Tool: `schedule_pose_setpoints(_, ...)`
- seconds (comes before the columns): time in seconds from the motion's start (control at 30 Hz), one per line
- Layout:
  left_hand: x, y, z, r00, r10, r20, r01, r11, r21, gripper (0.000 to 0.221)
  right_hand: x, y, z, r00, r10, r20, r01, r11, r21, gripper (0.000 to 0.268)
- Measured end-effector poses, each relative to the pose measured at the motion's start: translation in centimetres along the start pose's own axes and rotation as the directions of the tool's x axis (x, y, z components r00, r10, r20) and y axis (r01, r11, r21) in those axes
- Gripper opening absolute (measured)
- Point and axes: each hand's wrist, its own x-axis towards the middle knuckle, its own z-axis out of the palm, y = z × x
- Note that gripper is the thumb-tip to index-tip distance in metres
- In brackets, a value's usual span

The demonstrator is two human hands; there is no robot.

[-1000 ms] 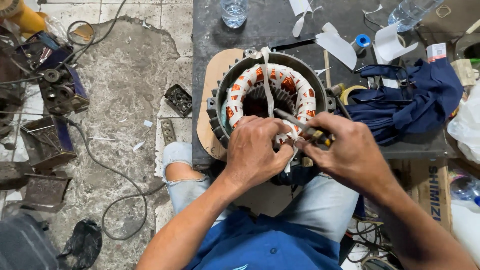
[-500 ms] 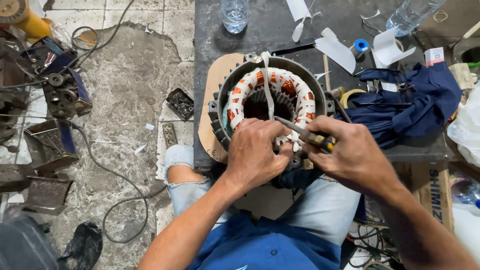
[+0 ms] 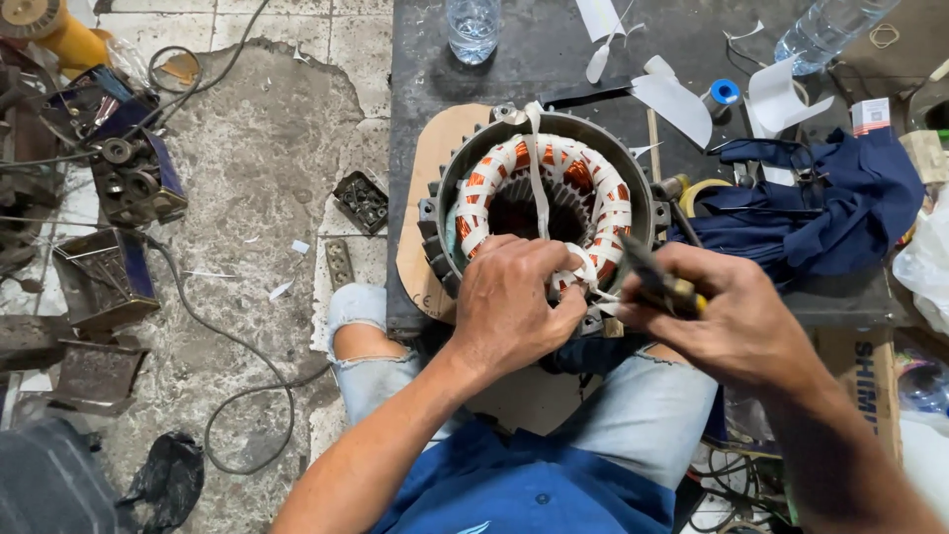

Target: Securing motor coils with insulation strips and tightening them using pliers on a stator.

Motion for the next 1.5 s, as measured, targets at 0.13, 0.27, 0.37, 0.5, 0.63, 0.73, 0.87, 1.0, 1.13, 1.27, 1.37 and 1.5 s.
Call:
schedule_pose_setpoints(0.13,0.1,0.0,0.0,1.000,0.019,-0.004,-0.019,1.000,-0.002,0.019,-1.8,2.3,-0.9,0.975,-0.201,-0.095,0.221,0.832,0.509,0.020)
schedule_pose_setpoints(0.27,0.1,0.1,0.0,1.000,0.023,-0.016,-0.023,1.000,-0.015,0.022,-0.2,2.0,-1.8,0.921,0.073,-0.383,0.107,0.897,0.429,0.010)
schedule_pose_setpoints(0.37,0.0,0.2,-0.1,1.000,0.009,-0.020,-0.009,1.000,-0.016,0.022,3.9,5.3,-1.5,0.900,0.267,-0.344,-0.224,0.962,0.159,0.023)
schedule_pose_setpoints(0.5,-0.1,-0.5,0.2,0.998,0.050,-0.043,-0.055,0.989,-0.137,0.022,8.8,19.8,2.6,0.916,0.264,-0.303,-0.311,0.943,-0.118,0.045)
schedule_pose_setpoints(0.63,0.0,0.2,-0.3,0.998,0.035,-0.061,-0.044,0.988,-0.151,0.023,10.5,23.0,5.3,0.917,0.283,-0.281,-0.349,0.911,-0.220,0.043)
schedule_pose_setpoints(0.73,0.1,0.2,-0.1,0.998,0.025,-0.062,-0.034,0.988,-0.151,0.022,8.6,19.9,5.1,0.922,0.029,-0.387,-0.129,0.964,-0.233,0.036)
schedule_pose_setpoints(0.87,0.1,0.1,0.3,0.997,-0.003,-0.073,-0.008,0.990,-0.144,0.018,4.1,9.1,3.3,0.753,-0.174,-0.635,0.233,0.973,0.009,0.021)
schedule_pose_setpoints(1.0,0.1,0.0,0.5,0.998,-0.012,-0.067,0.005,0.995,-0.104,0.010,1.7,6.2,3.1,0.791,-0.184,-0.583,0.228,0.974,0.001,0.038)
schedule_pose_setpoints(1.13,0.1,0.0,0.4,0.997,-0.017,-0.077,0.009,0.995,-0.101,0.009,1.0,5.4,3.4,0.735,-0.304,-0.606,0.293,0.948,-0.121,0.029)
schedule_pose_setpoints(1.27,0.1,0.0,0.4,0.997,-0.008,-0.080,0.002,0.997,-0.083,0.008,1.5,5.0,3.3,0.667,-0.646,-0.371,0.495,0.756,-0.427,0.042)
schedule_pose_setpoints(1.37,0.1,0.1,0.4,0.996,-0.027,-0.083,0.020,0.996,-0.085,0.010,1.8,4.7,2.8,0.647,-0.733,-0.213,0.478,0.606,-0.635,0.041)
schedule_pose_setpoints(1.5,0.3,1.2,-0.4,0.995,-0.018,-0.100,0.007,0.994,-0.111,0.020,1.5,3.8,1.9,0.654,-0.746,-0.123,0.470,0.529,-0.706,0.019)
